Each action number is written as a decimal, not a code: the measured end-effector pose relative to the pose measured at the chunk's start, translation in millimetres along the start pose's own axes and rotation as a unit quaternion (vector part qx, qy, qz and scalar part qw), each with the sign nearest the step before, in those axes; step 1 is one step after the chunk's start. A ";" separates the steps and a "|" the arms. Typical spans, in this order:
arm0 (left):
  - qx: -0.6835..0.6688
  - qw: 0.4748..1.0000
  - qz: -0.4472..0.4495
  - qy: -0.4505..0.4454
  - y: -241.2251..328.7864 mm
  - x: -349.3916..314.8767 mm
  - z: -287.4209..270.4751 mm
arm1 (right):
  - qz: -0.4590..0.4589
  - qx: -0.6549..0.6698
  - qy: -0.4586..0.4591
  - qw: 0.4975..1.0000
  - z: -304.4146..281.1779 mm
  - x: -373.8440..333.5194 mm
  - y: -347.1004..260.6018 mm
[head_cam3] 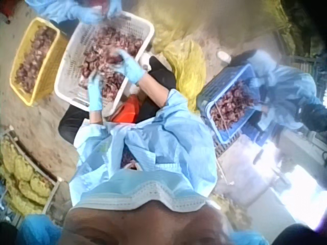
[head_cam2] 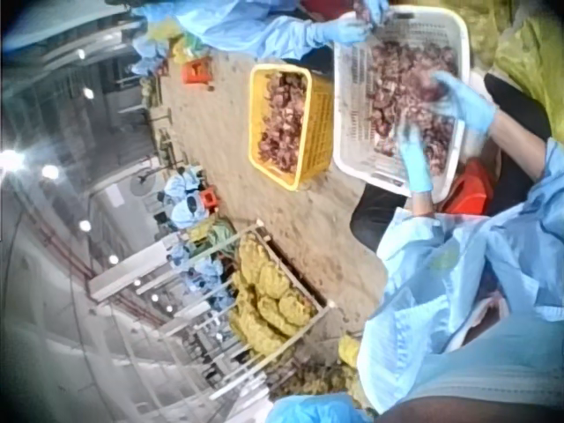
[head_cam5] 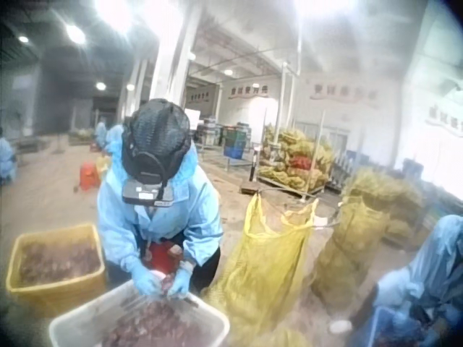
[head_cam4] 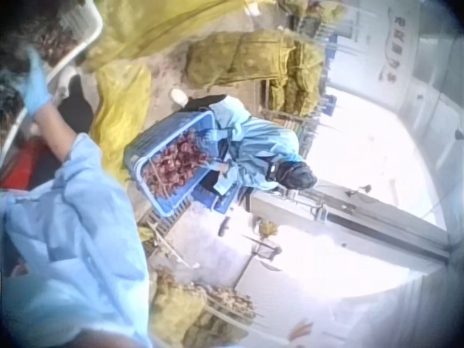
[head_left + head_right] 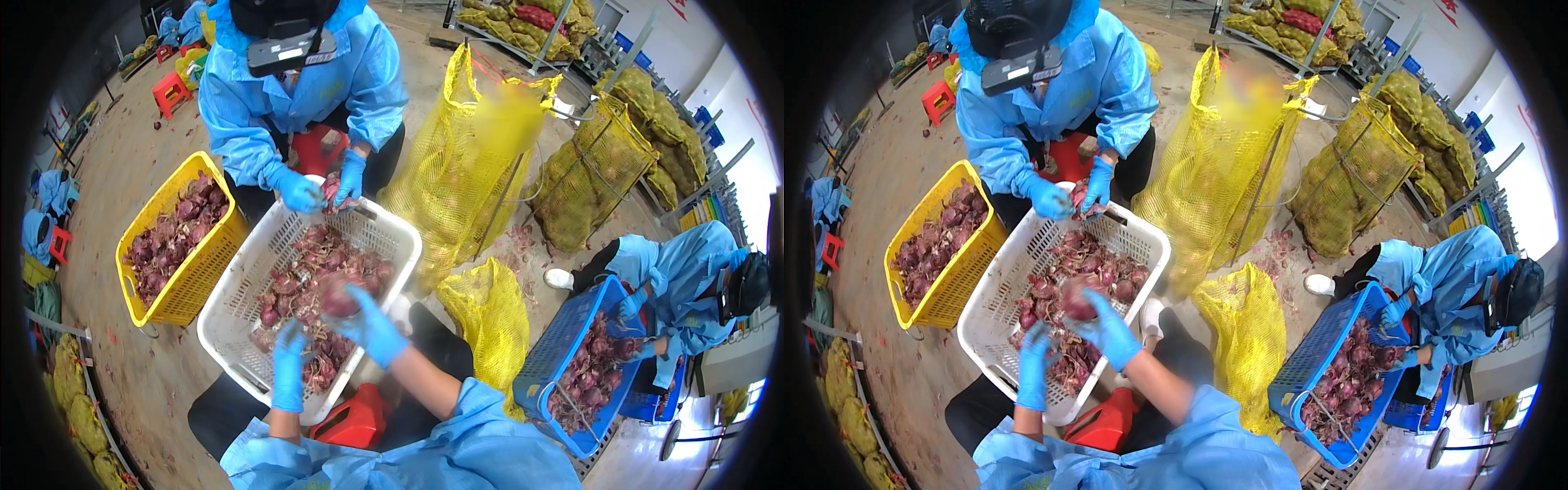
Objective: The person sorts red onions by hand from a white basket, placing them into a yellow crate and yellow mesh bags while wearing blue gloves.
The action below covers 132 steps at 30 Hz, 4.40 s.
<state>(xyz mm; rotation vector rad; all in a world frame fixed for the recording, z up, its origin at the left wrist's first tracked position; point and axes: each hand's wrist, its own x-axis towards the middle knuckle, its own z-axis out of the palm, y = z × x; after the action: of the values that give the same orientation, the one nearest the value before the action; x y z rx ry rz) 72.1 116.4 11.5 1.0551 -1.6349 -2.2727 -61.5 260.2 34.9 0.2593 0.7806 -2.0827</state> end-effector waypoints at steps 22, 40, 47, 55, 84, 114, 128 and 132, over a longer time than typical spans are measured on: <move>0.591 0.797 0.105 0.060 -147.7 -13.7 12.1 | -0.635 -0.644 0.312 0.290 41.4 51.1 -409.1; 0.661 0.726 0.183 -0.054 75.7 72.7 -104.7 | 0.026 -0.931 -0.242 0.270 -60.5 169.8 11.5; 0.587 0.704 0.392 -0.076 22.4 41.6 -112.6 | 0.009 -0.937 -0.243 0.249 -53.8 292.1 118.0; 0.695 0.699 0.143 -0.090 54.8 45.4 -149.6 | -0.026 -0.916 -0.089 0.391 -63.9 420.1 208.7; 0.046 0.987 0.097 -0.119 92.6 58.1 -136.6 | -0.014 -0.547 -0.107 0.830 59.4 133.4 92.9; -0.050 0.992 0.036 -0.109 110.2 85.0 -109.3 | -0.155 -0.860 -0.052 0.483 28.3 133.2 42.7; 0.276 0.933 0.149 -0.178 93.0 82.3 -98.3 | -0.092 -0.515 -0.060 0.850 83.2 118.4 42.7; 0.266 0.920 0.128 -0.257 97.8 79.3 -97.8 | -0.081 -0.480 -0.049 0.872 85.8 117.1 45.3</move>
<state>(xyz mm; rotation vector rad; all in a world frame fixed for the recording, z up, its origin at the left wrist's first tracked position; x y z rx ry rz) 47.0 -37.2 46.1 0.2611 -2.5189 -2.0798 -87.0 110.4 29.7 -0.4719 1.6937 -1.5849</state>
